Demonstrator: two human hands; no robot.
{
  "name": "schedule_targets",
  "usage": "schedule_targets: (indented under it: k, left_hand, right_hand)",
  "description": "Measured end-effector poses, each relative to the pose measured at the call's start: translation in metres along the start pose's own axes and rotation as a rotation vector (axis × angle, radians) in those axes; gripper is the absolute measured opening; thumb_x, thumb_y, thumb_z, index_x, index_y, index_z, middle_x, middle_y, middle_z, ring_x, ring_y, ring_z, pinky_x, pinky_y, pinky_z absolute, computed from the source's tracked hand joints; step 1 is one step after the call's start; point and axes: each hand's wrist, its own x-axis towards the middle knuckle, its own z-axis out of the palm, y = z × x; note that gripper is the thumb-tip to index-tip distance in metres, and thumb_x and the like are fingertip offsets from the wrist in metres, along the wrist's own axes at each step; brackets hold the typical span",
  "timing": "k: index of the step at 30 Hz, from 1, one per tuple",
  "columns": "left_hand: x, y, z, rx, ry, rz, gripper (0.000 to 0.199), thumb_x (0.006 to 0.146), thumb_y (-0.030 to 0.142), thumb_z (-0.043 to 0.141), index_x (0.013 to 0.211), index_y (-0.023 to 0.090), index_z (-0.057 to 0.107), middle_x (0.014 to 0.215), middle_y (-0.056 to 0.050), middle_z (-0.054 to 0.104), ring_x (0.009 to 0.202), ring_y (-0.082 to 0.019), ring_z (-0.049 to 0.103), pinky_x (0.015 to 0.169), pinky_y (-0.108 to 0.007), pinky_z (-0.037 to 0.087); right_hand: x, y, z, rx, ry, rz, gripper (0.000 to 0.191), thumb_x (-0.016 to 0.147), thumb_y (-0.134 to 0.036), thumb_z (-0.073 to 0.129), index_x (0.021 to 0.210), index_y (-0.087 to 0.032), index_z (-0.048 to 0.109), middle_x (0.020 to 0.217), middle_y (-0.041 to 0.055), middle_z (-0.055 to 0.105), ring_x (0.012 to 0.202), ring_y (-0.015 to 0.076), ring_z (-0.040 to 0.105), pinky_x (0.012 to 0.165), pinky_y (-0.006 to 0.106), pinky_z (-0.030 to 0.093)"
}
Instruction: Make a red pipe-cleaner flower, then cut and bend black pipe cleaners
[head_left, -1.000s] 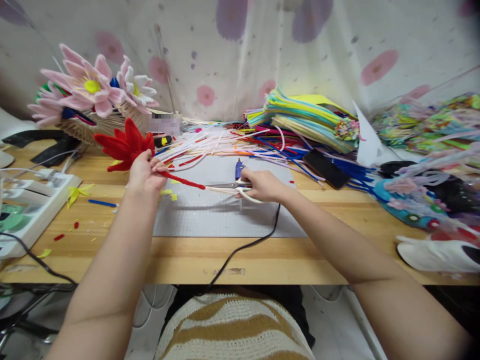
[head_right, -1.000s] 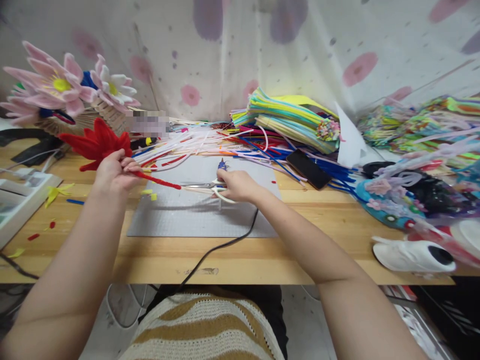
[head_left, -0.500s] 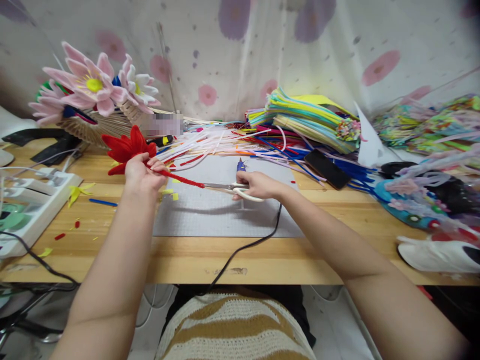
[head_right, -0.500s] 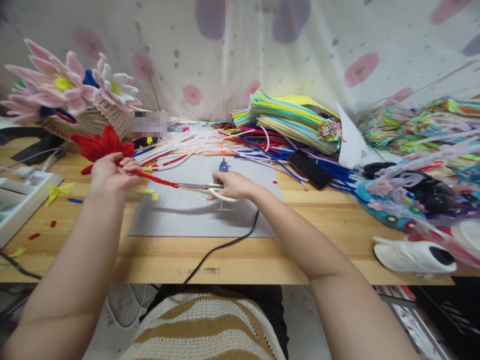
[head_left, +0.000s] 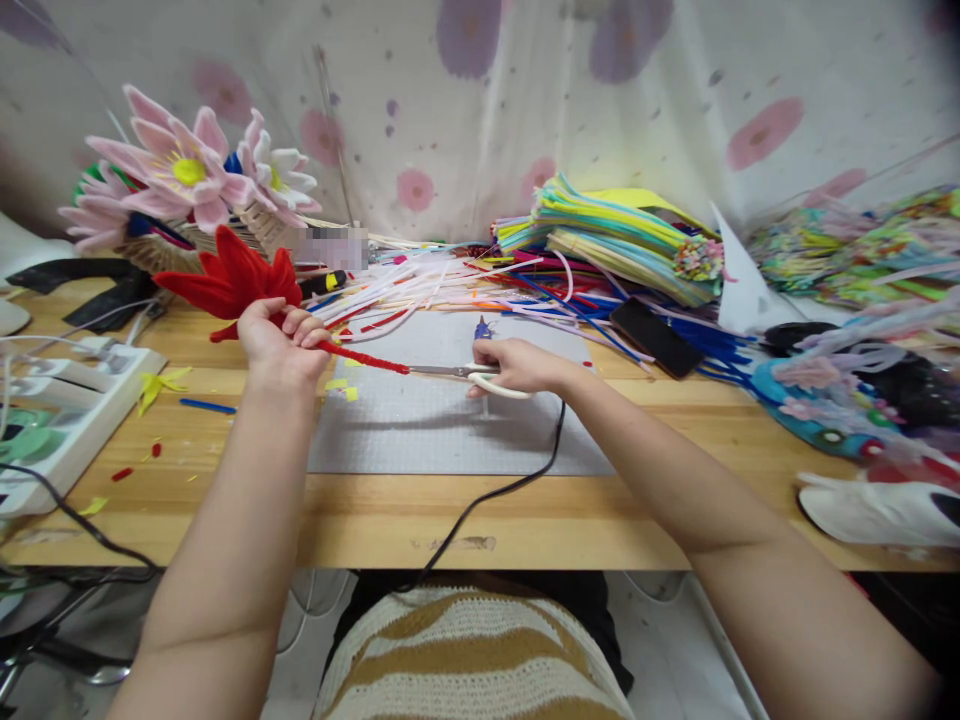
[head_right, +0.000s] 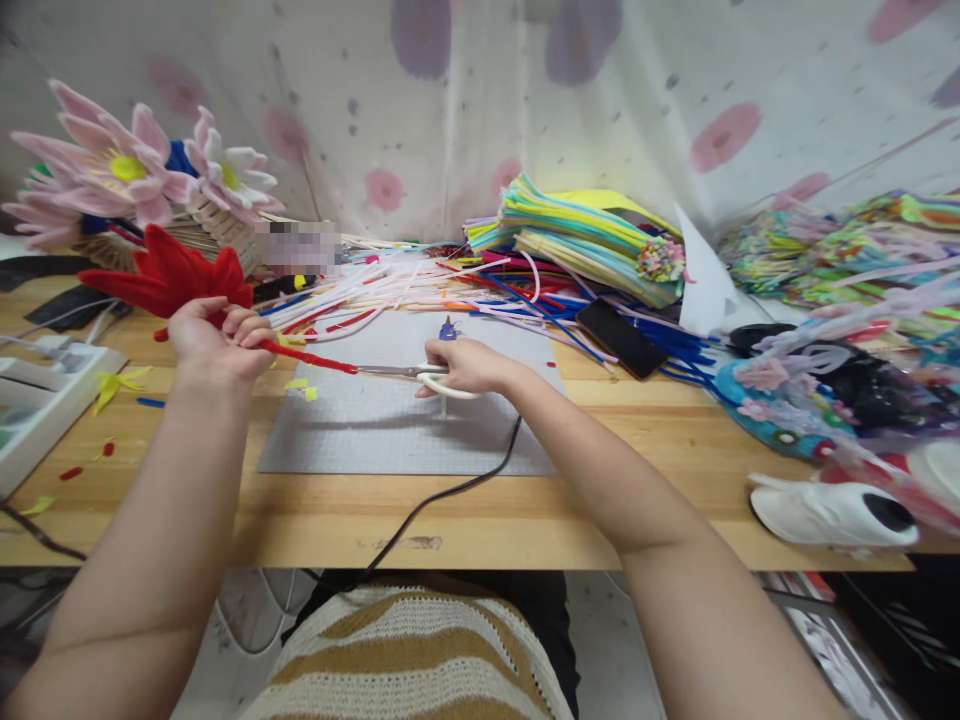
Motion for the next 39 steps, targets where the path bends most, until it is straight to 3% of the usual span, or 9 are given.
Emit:
schedule_targets:
  k: [15, 39]
  left_hand:
    - [0.0009, -0.0001, -0.0004, -0.011, 0.016, 0.006, 0.032, 0.066, 0.012, 0.043, 0.06, 0.02, 0.013, 0.038, 0.009, 0.015, 0.028, -0.004, 0.014, 0.026, -0.017, 0.009]
    - [-0.0002, -0.0006, -0.0032, 0.008, -0.025, 0.053, 0.03, 0.064, 0.012, 0.043, 0.059, 0.02, 0.014, 0.039, 0.008, 0.014, 0.03, -0.005, 0.013, 0.027, -0.017, 0.01]
  right_hand:
    - [0.0019, -0.0019, -0.0002, -0.1, 0.029, 0.02, 0.046, 0.066, -0.06, 0.064, 0.087, -0.021, 0.05, 0.077, 0.0012, 0.058, 0.064, 0.0136, 0.046, 0.056, 0.023, 0.025]
    - [0.0046, 0.0012, -0.0001, -0.027, 0.016, -0.022, 0.045, 0.066, -0.06, 0.064, 0.079, -0.021, 0.047, 0.07, -0.002, 0.051, 0.061, 0.0118, 0.041, 0.055, 0.022, 0.023]
